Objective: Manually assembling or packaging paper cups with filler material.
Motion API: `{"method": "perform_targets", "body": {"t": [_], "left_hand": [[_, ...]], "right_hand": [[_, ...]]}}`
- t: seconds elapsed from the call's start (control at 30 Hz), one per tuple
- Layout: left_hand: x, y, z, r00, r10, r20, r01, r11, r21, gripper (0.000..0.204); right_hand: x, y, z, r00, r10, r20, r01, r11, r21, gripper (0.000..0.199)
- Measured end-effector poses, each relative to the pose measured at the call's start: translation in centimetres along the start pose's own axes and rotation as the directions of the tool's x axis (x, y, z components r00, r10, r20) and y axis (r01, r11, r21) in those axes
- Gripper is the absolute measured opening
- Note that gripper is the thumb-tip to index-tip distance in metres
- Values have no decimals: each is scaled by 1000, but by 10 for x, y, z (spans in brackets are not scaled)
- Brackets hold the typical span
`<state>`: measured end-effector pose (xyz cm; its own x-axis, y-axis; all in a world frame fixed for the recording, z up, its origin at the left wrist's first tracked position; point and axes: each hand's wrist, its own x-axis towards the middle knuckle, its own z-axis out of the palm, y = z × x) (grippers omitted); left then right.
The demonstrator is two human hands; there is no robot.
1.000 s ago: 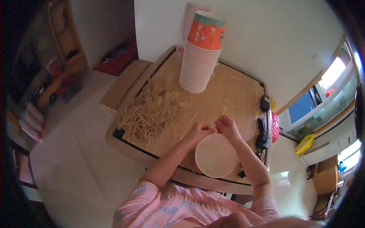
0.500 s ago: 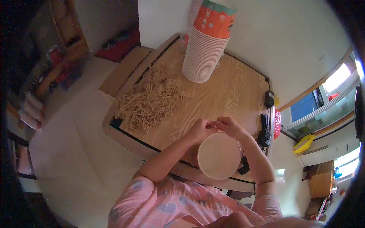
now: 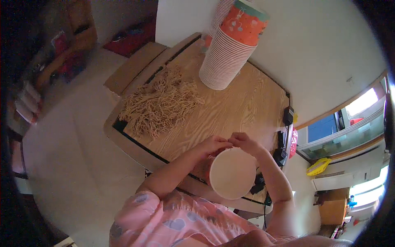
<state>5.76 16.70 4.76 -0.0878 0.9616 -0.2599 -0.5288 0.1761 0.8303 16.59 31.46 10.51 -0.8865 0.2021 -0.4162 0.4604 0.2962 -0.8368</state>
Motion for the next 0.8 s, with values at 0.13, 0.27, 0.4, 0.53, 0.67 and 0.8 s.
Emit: {"method": "perform_targets", "body": {"t": [0.13,0.27,0.4,0.53,0.67,0.8], "left_hand": [[-8,6,5,1000,-14,-5,15,1000,8,24],[-1,-6,6,974,201,-108,-160,939,306,22],[-7,4,12,958,258,-127,-183,889,420,20],[-8,3,12,931,324,-168,-199,837,509,19],[-9,-1,12,910,377,-173,-234,811,536,17],[-5,-8,10,895,412,-169,-263,795,546,15]], "right_hand": [[-1,-2,-1,999,53,10,-53,996,-69,19],[-7,-11,-7,994,60,87,-59,998,-12,18],[-7,-3,-17,990,6,139,-17,997,77,19],[-5,-7,-12,995,18,102,-13,999,-53,19],[-6,-20,-2,1000,-11,2,11,973,-229,23],[-7,-23,-3,999,-13,31,20,969,-247,27]]}}
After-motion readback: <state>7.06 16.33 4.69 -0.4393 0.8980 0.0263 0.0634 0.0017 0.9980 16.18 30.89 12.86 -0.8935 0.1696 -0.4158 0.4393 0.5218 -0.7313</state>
